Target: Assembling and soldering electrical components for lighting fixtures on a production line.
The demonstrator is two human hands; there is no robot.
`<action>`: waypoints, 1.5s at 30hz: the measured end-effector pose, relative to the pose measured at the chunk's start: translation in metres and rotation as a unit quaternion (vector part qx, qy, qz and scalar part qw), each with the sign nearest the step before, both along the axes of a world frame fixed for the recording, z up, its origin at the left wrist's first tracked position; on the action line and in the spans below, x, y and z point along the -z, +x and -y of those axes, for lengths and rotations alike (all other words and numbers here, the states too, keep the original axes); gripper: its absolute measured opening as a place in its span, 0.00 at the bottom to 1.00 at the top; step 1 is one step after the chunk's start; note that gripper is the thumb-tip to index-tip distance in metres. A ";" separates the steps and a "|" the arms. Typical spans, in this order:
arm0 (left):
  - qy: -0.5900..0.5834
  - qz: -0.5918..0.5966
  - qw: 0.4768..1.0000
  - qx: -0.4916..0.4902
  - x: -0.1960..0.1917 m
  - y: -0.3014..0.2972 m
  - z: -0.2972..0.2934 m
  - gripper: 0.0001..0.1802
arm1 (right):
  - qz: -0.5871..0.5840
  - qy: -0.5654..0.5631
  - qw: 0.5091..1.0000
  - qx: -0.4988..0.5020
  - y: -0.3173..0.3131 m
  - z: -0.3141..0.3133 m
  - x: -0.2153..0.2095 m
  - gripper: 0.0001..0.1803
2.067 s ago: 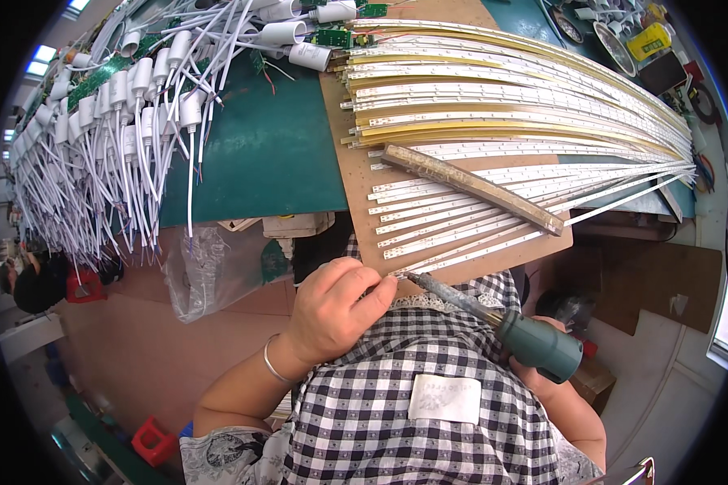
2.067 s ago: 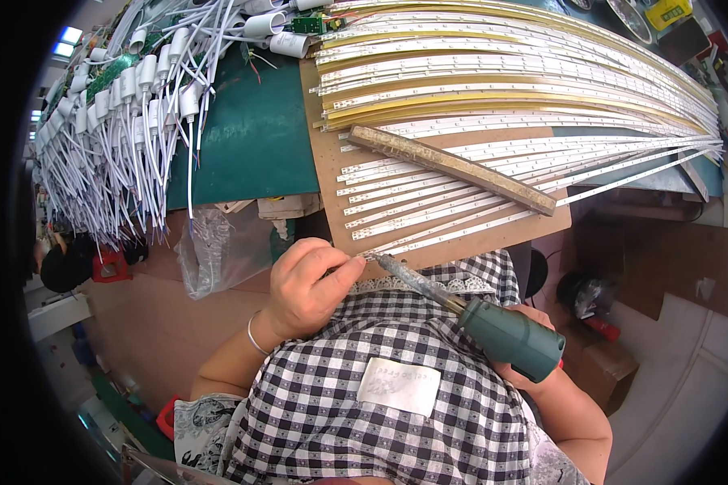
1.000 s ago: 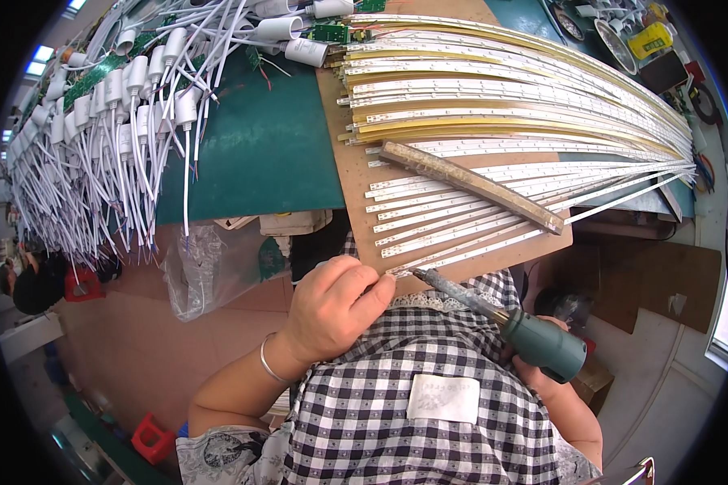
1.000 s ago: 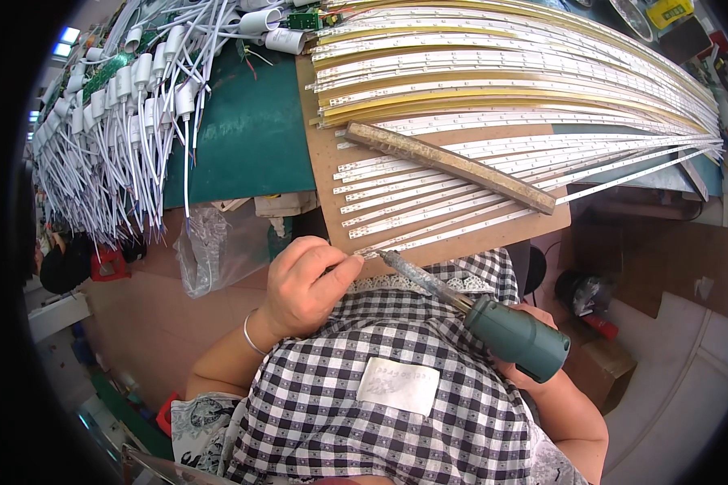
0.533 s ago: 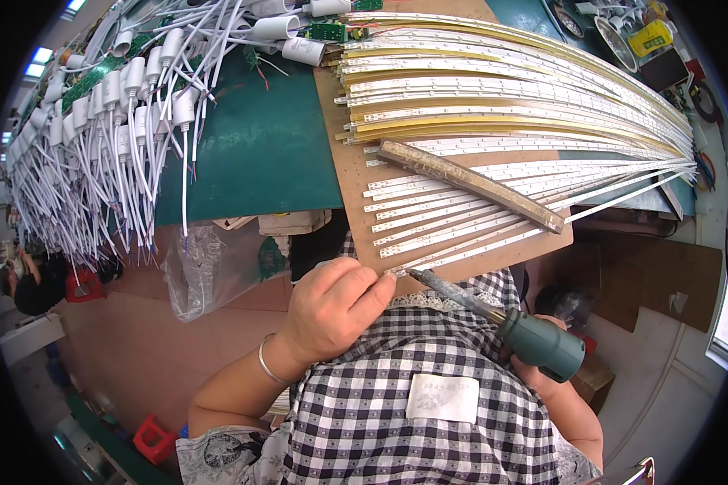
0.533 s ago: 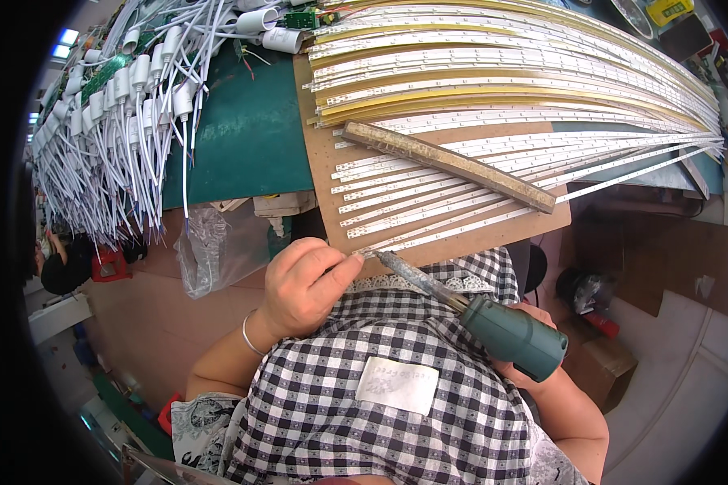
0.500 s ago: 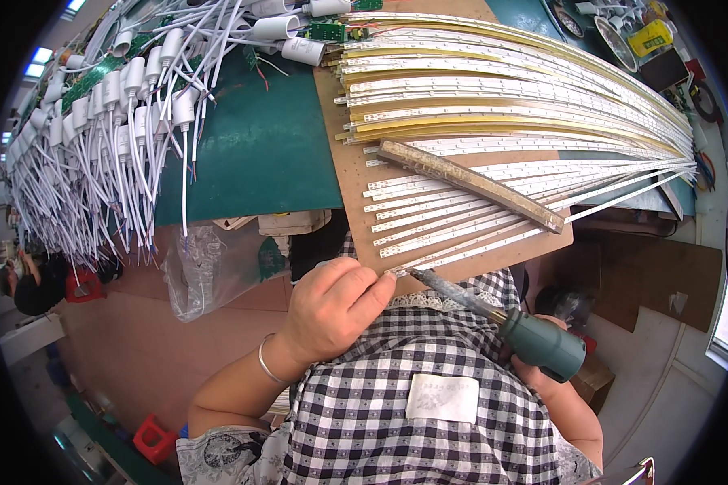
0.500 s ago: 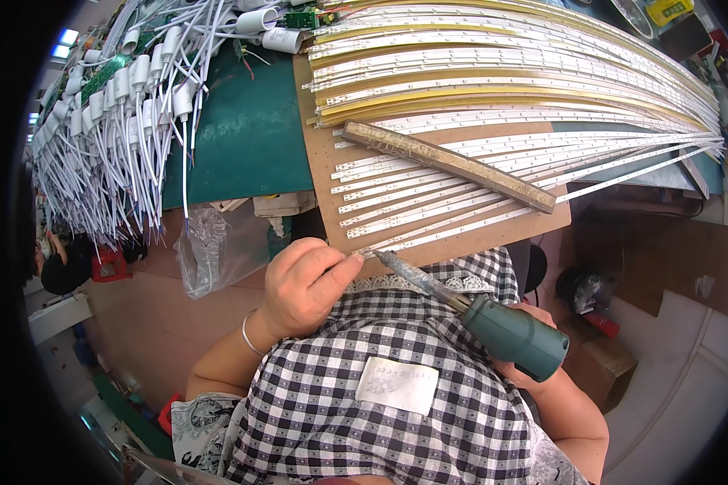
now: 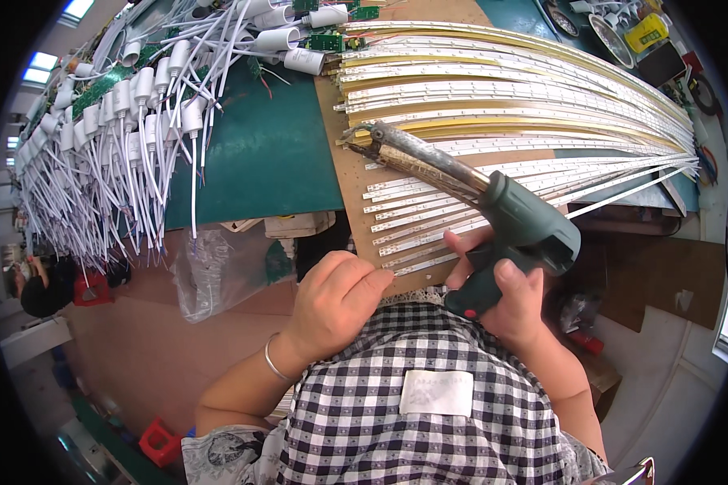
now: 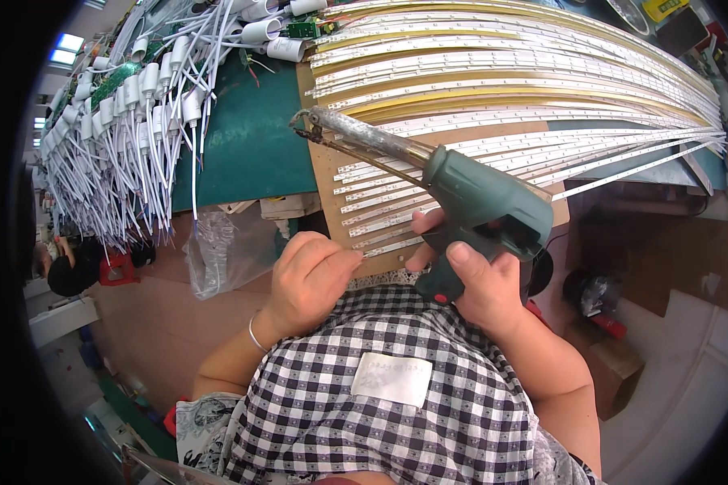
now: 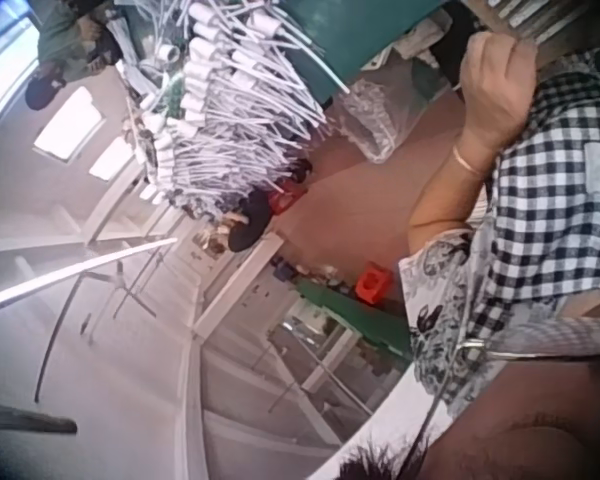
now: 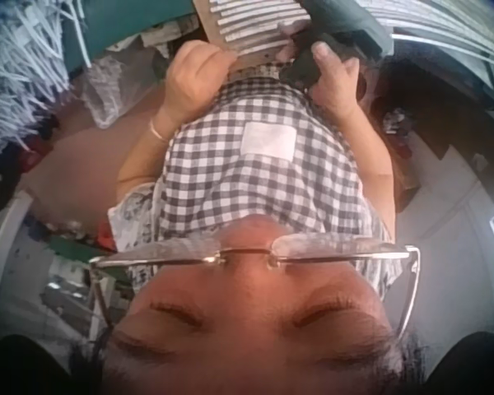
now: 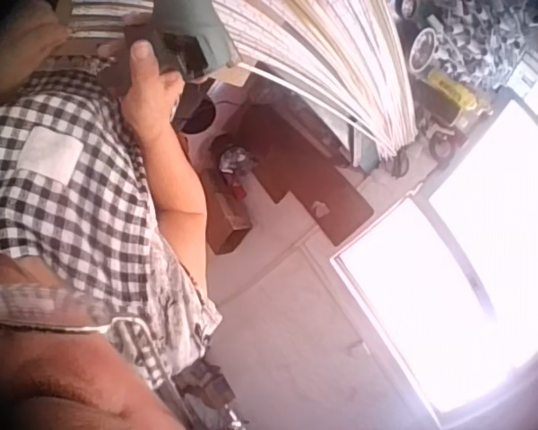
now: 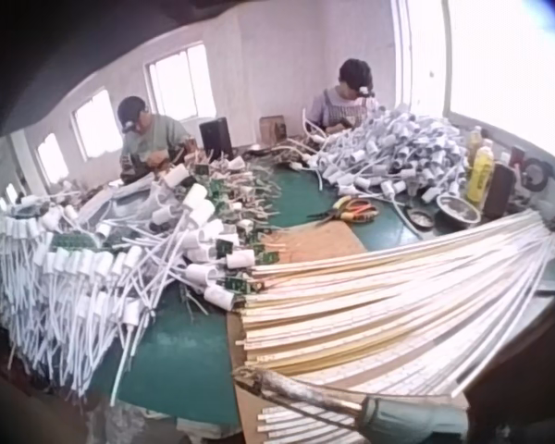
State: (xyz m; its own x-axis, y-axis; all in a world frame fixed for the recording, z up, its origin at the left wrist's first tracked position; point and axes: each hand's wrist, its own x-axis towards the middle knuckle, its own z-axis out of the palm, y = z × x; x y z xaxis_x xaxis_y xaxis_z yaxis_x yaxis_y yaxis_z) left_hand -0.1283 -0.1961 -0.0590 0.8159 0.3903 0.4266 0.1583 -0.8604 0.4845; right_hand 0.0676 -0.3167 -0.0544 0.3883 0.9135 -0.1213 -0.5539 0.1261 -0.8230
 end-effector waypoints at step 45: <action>0.021 -0.017 0.999 0.034 0.000 -0.005 -0.007 0.14 | 0.415 -0.179 0.885 -0.110 0.030 0.129 0.006 0.19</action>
State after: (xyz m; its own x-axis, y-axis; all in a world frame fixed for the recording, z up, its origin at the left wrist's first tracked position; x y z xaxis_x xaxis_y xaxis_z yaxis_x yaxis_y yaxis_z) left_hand -0.1333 -0.1890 -0.0586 0.8538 0.3161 0.4136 0.1149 -0.8894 0.4425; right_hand 0.0977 -0.4456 -0.0599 0.2965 0.9389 -0.1747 0.2825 -0.2610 -0.9231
